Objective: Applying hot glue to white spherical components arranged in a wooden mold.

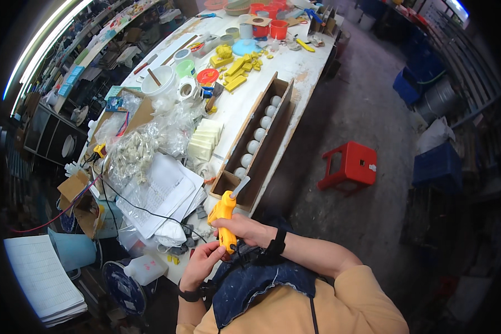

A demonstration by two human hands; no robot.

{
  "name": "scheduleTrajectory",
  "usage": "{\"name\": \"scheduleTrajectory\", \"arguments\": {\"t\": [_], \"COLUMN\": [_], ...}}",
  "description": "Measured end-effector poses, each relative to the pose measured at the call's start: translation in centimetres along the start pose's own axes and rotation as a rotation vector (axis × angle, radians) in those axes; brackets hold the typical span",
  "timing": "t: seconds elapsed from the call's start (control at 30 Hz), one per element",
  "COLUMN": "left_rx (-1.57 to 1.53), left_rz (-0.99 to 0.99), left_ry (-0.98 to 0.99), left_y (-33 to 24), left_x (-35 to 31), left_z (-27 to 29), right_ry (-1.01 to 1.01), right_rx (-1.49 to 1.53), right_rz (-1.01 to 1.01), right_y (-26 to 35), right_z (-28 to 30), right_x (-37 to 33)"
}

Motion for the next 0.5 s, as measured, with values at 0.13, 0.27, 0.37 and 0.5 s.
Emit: {"name": "scheduleTrajectory", "arguments": {"t": [0.13, 0.27, 0.37, 0.5], "left_rx": [-0.032, 0.137, 0.195, 0.124], "left_rz": [0.024, -0.044, -0.022, -0.084], "left_ry": [0.002, 0.03, 0.065, 0.074], "left_y": [0.7, -1.9, -2.3, -2.6], "left_x": [0.0, -0.4, -0.7, -1.0], "left_z": [-0.4, -0.7, -0.6, -0.5], "right_ry": [0.018, 0.022, 0.026, 0.0], "right_rx": [-0.015, -0.04, -0.053, -0.108], "right_rz": [-0.036, -0.042, -0.041, 0.026], "right_y": [0.0, 0.5, 1.0, 1.5], "right_z": [0.6, 1.2, 0.7, 0.5], "right_x": [-1.1, -3.5, -5.4, -6.8]}}
Point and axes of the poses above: each hand's wrist, its own x-axis towards the middle knuckle, its own z-axis out of the back of the hand, y = z × x, the point moved 5 cm from there along x, towards the middle knuckle, and after that the axes turned 11 degrees about x, right-handed, at the moved point
